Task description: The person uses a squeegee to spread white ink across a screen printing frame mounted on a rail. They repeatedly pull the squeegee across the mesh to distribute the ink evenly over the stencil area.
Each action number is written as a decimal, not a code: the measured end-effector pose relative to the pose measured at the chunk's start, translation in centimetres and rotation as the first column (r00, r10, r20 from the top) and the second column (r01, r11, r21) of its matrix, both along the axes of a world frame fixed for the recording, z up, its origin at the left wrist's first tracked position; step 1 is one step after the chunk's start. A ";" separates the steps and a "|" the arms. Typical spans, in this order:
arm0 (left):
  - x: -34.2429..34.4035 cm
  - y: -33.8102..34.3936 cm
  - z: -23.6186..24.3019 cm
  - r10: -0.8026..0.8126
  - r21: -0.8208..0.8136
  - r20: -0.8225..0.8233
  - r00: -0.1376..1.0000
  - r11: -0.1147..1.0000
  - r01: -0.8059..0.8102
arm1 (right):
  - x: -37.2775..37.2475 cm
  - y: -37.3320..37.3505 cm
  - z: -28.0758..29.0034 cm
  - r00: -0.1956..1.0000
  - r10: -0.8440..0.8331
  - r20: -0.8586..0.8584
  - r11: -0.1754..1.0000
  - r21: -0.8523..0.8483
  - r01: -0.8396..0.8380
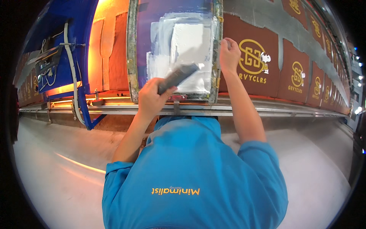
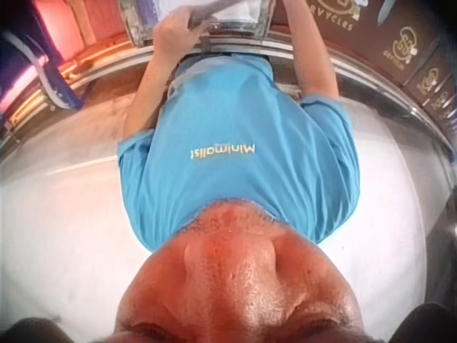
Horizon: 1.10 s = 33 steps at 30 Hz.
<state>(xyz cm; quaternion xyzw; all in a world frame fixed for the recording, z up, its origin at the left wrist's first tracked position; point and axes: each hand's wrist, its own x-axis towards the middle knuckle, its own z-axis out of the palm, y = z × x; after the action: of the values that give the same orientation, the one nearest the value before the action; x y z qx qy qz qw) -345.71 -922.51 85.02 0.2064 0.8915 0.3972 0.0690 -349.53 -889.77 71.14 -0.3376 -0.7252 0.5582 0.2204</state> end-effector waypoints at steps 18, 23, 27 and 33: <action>-8.4 -5.7 -6.8 -0.108 0.499 0.741 0.662 0.748 -0.437 | 15.2 -1.7 15.2 0.886 -0.448 -0.120 0.869 -0.292 0.400; -5.3 -1.1 -4.1 -0.346 0.571 0.772 0.534 0.747 -0.342 | 28.9 1.3 11.7 0.773 -0.632 -0.051 0.757 -0.255 0.602; -0.6 3.3 -3.3 -0.420 0.546 0.792 0.444 0.812 -0.206 | 43.0 4.8 5.8 0.699 -0.713 -0.046 0.701 -0.023 0.713; 7.1 6.3 -0.5 -0.476 0.533 0.710 0.519 0.845 0.046 | 51.4 -2.8 7.6 0.501 -0.864 0.042 0.470 -0.289 0.834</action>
<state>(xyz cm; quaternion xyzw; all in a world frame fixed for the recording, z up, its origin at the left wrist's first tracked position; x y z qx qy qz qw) -338.59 -916.24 84.57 0.1430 0.5933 0.6253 0.4864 -298.17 -892.53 78.72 -0.6483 -0.3640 0.4862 0.4592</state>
